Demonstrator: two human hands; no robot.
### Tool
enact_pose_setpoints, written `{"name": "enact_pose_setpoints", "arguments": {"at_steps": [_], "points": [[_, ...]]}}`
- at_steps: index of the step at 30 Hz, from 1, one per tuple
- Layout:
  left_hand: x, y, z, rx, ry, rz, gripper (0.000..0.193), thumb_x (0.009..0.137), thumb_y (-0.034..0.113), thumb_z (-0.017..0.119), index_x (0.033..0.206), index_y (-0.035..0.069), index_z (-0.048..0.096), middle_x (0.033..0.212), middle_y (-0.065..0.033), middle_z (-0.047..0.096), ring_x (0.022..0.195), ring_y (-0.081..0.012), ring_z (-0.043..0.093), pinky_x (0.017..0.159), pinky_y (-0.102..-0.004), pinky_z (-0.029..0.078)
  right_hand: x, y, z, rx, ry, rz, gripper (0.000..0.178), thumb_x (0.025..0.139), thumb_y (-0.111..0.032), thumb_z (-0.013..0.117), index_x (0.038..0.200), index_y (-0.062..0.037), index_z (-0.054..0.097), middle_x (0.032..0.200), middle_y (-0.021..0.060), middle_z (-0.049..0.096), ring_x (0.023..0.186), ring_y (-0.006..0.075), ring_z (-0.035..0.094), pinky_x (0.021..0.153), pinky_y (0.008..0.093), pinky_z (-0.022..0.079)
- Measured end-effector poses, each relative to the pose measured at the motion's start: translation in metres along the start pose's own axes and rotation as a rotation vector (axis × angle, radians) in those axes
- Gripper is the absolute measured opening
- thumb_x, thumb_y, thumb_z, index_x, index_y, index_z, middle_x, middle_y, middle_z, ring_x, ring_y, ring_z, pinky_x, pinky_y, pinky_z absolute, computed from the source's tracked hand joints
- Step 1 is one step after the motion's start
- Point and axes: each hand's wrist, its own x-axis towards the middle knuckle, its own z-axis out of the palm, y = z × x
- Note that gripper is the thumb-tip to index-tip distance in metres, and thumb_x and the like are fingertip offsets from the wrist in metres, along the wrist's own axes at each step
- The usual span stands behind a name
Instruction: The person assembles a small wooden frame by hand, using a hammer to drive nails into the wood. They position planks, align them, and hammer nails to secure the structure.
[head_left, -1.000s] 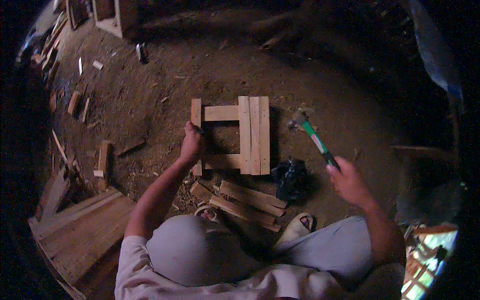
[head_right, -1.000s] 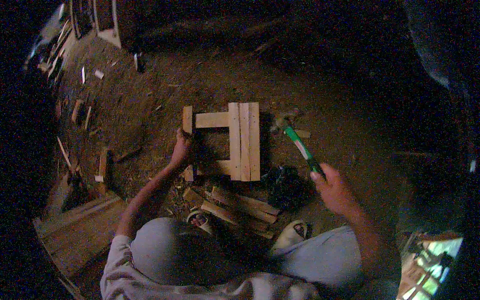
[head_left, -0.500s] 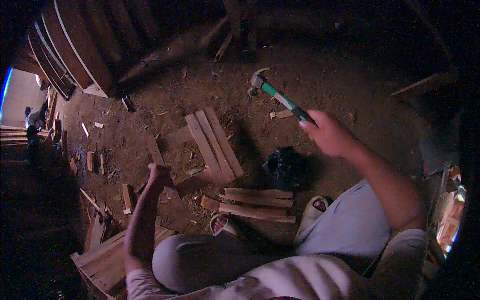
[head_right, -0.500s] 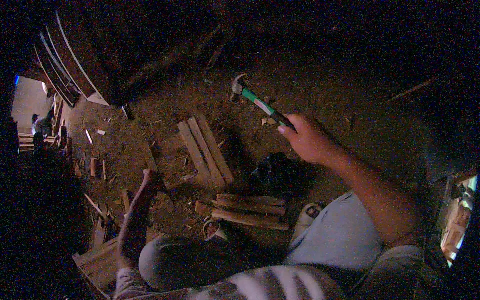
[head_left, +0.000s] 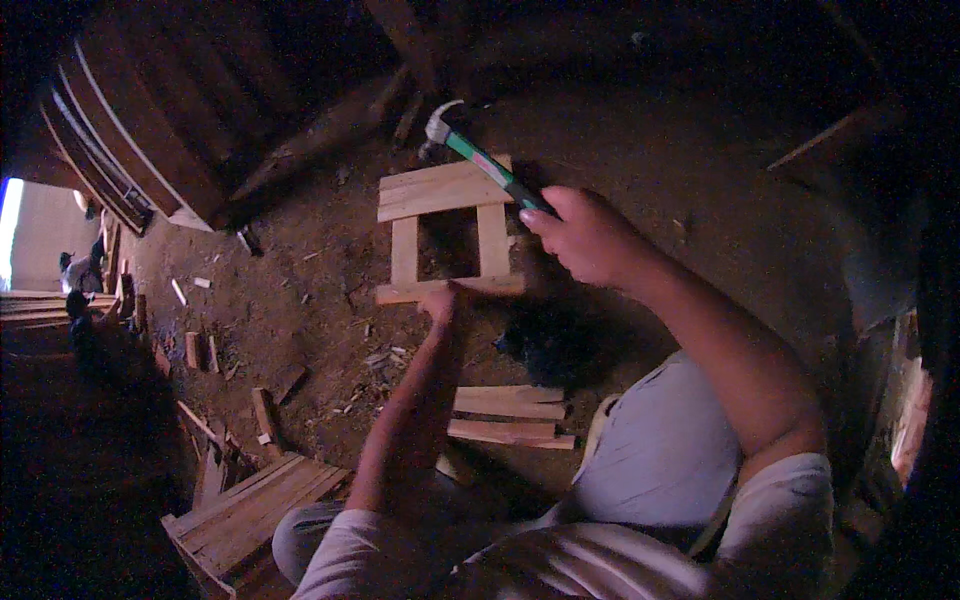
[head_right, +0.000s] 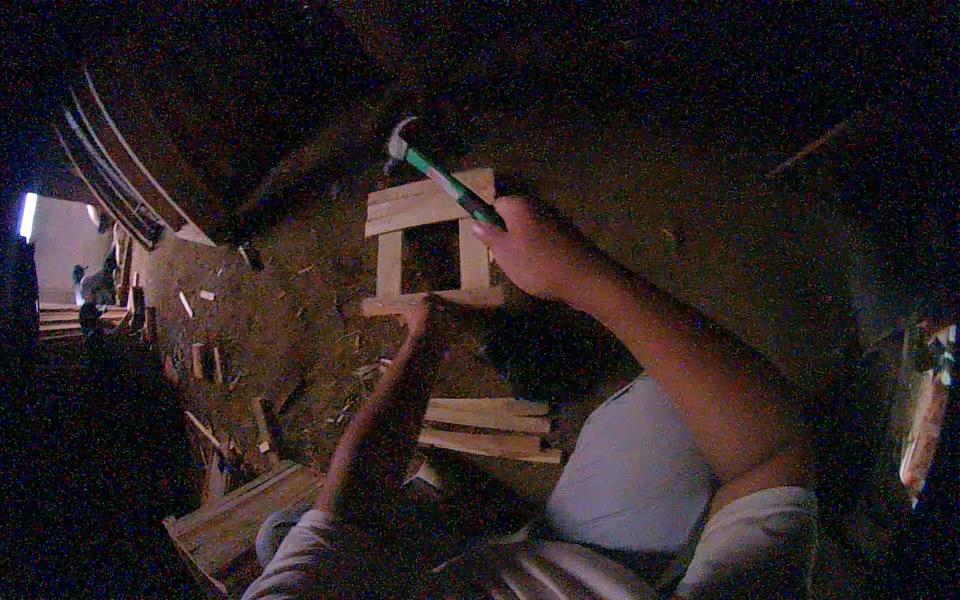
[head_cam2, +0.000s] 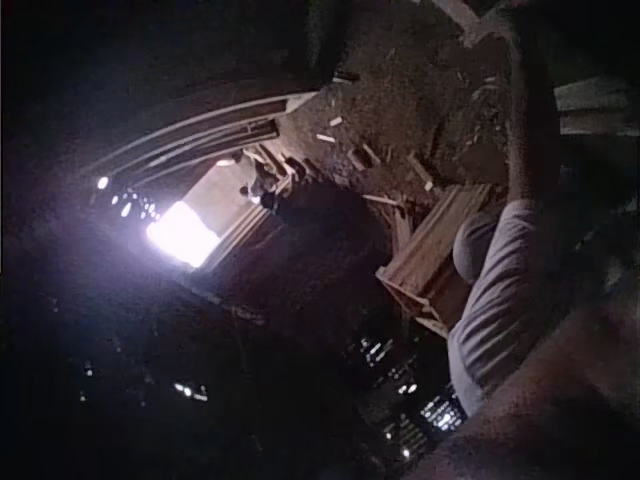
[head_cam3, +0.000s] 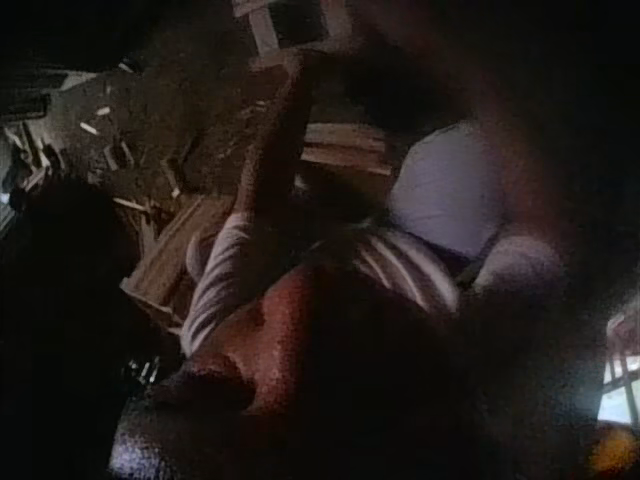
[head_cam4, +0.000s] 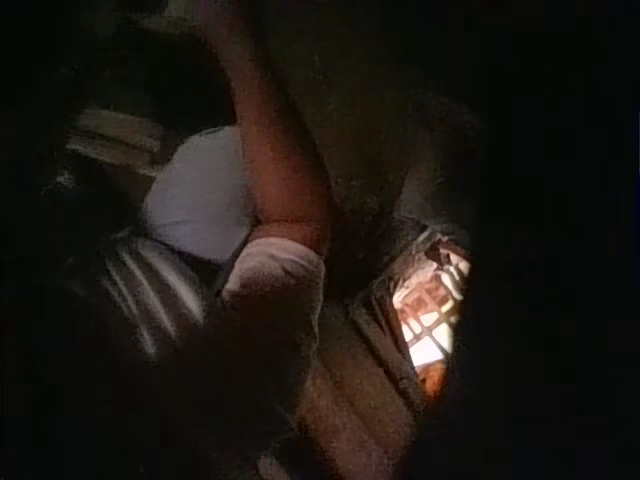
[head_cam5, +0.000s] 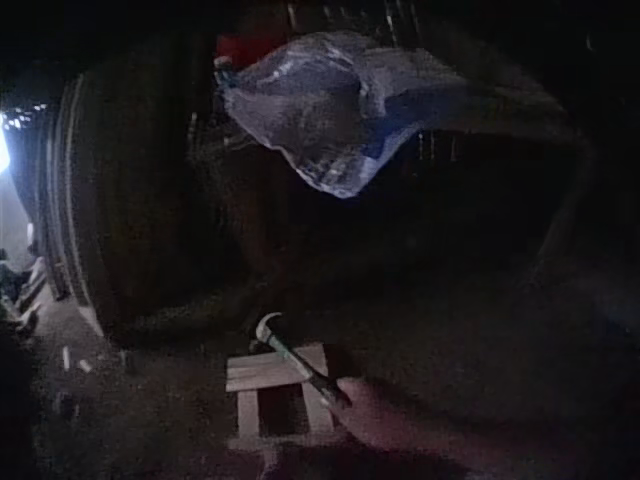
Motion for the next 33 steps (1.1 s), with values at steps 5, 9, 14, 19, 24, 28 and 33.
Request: {"name": "enact_pose_setpoints", "arguments": {"at_steps": [5,9,14,19,24,28,33], "points": [[-0.010,-0.036,0.061,0.159,-0.020,0.143,0.029,0.089,0.023,0.061,0.114,0.008,0.057,0.101,-0.0161,0.064,0.085,-0.0360,0.062,0.069,-0.0472,0.051,-0.017,0.020,-0.017,-0.002,0.023,0.065,0.024,0.099,-0.028,0.053,0.089,-0.0055,0.052,0.066,0.0007,0.049,0.059,0.0136,0.050,0.055,0.0336,0.042],[-0.022,-0.048,0.051,0.623,0.108,0.513,0.037,0.086,0.021,0.066,0.120,0.010,0.056,0.111,-0.0174,0.061,0.095,-0.0377,0.059,0.078,-0.0485,0.050,-0.047,0.131,-0.016,-0.192,0.131,0.101,0.023,0.099,-0.026,0.053,0.100,-0.0028,0.055,0.069,0.0061,0.054,0.064,0.0187,0.055,0.059,0.0366,0.043],[-0.013,-0.008,0.063,1.012,0.139,0.879,0.049,0.082,0.031,0.070,0.127,0.015,0.059,0.133,-0.0124,0.048,0.123,-0.0346,0.044,0.103,-0.0482,0.037,-0.084,0.217,0.045,-0.224,0.278,0.082,0.030,0.098,-0.022,0.052,0.118,0.0001,0.053,0.079,0.0172,0.061,0.072,0.0289,0.061,0.065,0.0417,0.045],[0.009,-0.024,0.068,1.281,0.099,0.833,0.043,0.085,0.032,0.066,0.125,0.017,0.062,0.134,-0.0125,0.048,0.125,-0.0339,0.042,0.106,-0.0474,0.033,-0.084,0.220,0.067,-0.181,0.326,-0.029,0.031,0.098,-0.021,0.052,0.120,0.0004,0.052,0.077,0.0217,0.060,0.069,0.0338,0.061,0.062,0.0422,0.045],[0.020,-0.038,0.070,1.277,0.115,0.835,0.037,0.088,0.031,0.063,0.122,0.017,0.064,0.134,-0.0130,0.048,0.124,-0.0359,0.043,0.106,-0.0476,0.033,-0.086,0.210,0.063,-0.264,0.177,0.031,0.028,0.098,-0.020,0.052,0.116,0.0018,0.053,0.073,0.0233,0.059,0.064,0.0378,0.060,0.056,0.0439,0.043],[0.030,-0.047,0.061,1.324,0.154,0.930,0.033,0.088,0.028,0.062,0.117,0.016,0.067,0.133,-0.0128,0.049,0.122,-0.0373,0.044,0.105,-0.0472,0.034,-0.083,0.209,0.070,-0.208,0.294,-0.116,0.025,0.097,-0.018,0.053,0.112,0.0029,0.053,0.070,0.0237,0.058,0.062,0.0427,0.058,0.054,0.0472,0.042],[0.021,-0.033,0.068,1.284,0.067,0.834,0.025,0.087,0.025,0.061,0.107,0.014,0.071,0.137,-0.0122,0.046,0.126,-0.0389,0.041,0.106,-0.0462,0.034,-0.085,0.209,0.061,-0.468,0.082,-0.011,0.034,0.098,-0.022,0.053,0.123,0.0001,0.053,0.069,0.0252,0.059,0.060,0.0412,0.058,0.054,0.0498,0.043]]}}
